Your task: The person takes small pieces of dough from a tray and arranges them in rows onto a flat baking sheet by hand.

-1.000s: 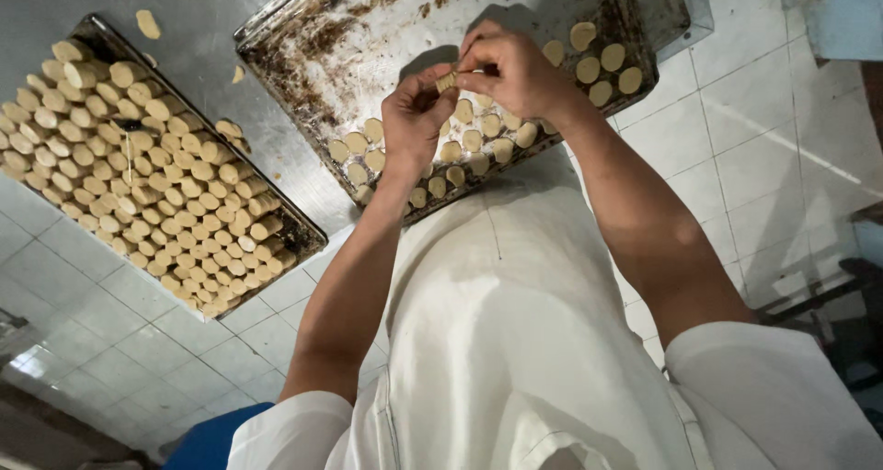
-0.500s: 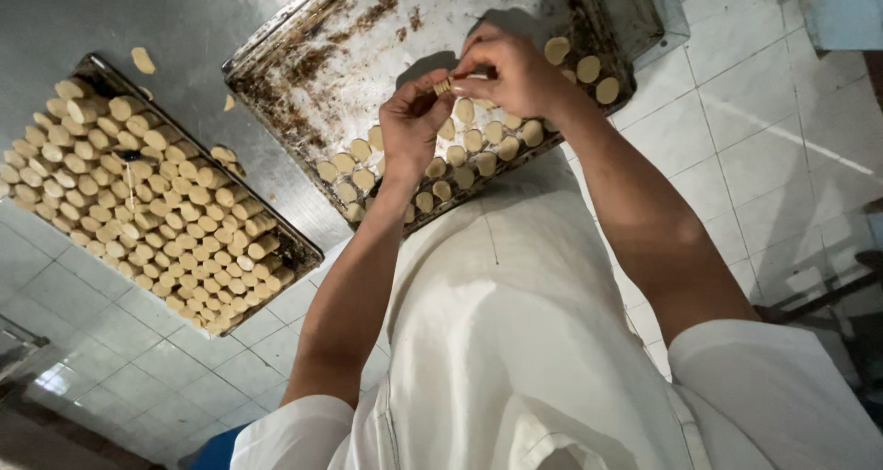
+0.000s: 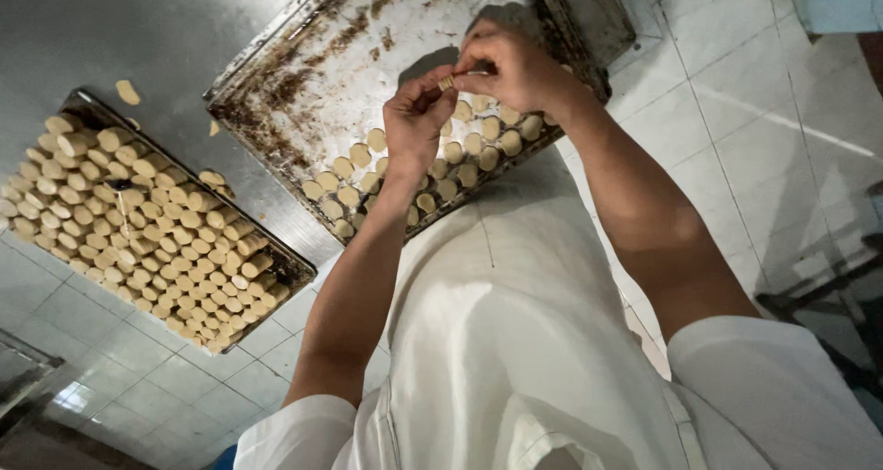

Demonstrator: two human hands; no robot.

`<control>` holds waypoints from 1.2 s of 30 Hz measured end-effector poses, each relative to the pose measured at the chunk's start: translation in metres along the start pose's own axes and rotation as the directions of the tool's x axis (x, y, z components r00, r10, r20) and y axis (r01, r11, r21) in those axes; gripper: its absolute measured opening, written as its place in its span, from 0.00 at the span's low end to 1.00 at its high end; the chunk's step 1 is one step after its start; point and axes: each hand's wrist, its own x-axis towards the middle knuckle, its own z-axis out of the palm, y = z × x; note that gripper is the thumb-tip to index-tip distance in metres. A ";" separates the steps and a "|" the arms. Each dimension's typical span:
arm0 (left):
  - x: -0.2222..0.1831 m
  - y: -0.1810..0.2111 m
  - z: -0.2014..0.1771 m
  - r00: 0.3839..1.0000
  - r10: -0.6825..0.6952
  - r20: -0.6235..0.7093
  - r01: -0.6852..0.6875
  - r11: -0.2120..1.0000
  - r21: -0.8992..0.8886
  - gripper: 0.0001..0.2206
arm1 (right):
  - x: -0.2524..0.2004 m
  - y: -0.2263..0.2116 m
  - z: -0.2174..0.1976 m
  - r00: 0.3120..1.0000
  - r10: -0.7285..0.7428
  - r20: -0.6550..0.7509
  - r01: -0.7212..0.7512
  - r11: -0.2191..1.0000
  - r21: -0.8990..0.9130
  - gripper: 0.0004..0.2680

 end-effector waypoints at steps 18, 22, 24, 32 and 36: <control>0.026 0.006 0.041 0.989 0.065 -0.132 -0.057 0.996 0.065 0.05 | -0.006 0.005 -0.037 0.990 0.060 -0.124 -0.085 0.974 -0.210 0.09; 0.031 0.000 0.044 0.991 0.067 -0.119 -0.053 0.992 0.118 0.04 | -0.007 0.002 -0.042 0.988 0.070 -0.135 -0.098 0.973 -0.208 0.08; 0.031 -0.001 0.046 0.992 0.106 -0.074 -0.094 0.985 0.146 0.03 | -0.007 0.003 -0.041 0.995 0.031 -0.094 -0.040 0.994 -0.097 0.06; 0.038 0.013 0.058 0.980 -0.109 -0.167 0.103 0.994 -0.043 0.02 | -0.015 0.016 -0.049 0.980 0.098 -0.171 -0.146 0.944 -0.295 0.04; 0.041 0.011 0.059 0.993 -0.024 -0.112 0.022 0.999 -0.025 0.03 | -0.022 0.018 -0.061 0.967 0.045 -0.250 -0.165 0.861 -0.481 0.08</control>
